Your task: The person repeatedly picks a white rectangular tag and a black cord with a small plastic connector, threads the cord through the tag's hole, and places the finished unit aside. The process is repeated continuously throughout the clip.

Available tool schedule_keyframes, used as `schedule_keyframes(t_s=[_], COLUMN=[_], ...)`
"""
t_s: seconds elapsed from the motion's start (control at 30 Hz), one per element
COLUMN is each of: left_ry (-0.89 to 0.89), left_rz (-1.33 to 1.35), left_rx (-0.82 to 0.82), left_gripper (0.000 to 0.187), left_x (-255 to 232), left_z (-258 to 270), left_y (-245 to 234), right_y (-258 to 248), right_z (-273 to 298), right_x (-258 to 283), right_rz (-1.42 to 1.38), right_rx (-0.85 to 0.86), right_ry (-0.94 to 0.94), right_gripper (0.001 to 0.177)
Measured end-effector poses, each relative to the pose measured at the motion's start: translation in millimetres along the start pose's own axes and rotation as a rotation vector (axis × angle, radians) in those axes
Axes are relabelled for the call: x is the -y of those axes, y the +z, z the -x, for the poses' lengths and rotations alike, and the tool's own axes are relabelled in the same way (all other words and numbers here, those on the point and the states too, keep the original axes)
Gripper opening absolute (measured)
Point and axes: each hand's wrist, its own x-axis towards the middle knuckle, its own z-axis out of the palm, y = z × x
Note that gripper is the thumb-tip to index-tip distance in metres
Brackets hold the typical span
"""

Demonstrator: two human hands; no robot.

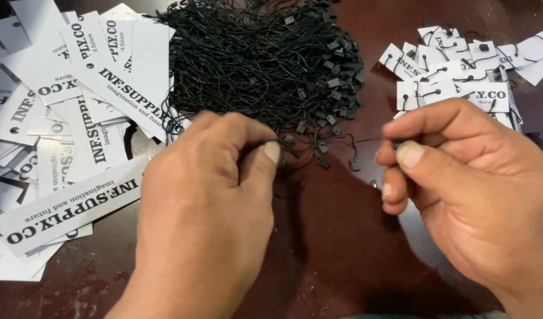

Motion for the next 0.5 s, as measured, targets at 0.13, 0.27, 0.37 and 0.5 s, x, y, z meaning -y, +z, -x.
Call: schedule_keyframes(t_s=[0.13,0.27,0.37,0.5], left_ry=[0.077,0.365,0.135,-0.420], left_rz=[-0.082,0.229,0.388,0.168], left_rx=[-0.101,-0.029,0.224,0.473], left_gripper=[0.056,0.066,0.033,0.012], left_x=[-19,-33,-45,-56], left_z=[11,15,6,-9], left_y=[1,15,10,-17], right_y=[13,27,18,-6], right_z=[6,16,10,-3], right_x=[9,21,18,3], right_rz=[0.213,0.524,0.318,0.004], right_rx=[0.028,0.000,0.038,-0.107], right_ry=[-0.140,-0.305,-0.323,-0.252], right_gripper=[0.012,0.009,0.011,0.017])
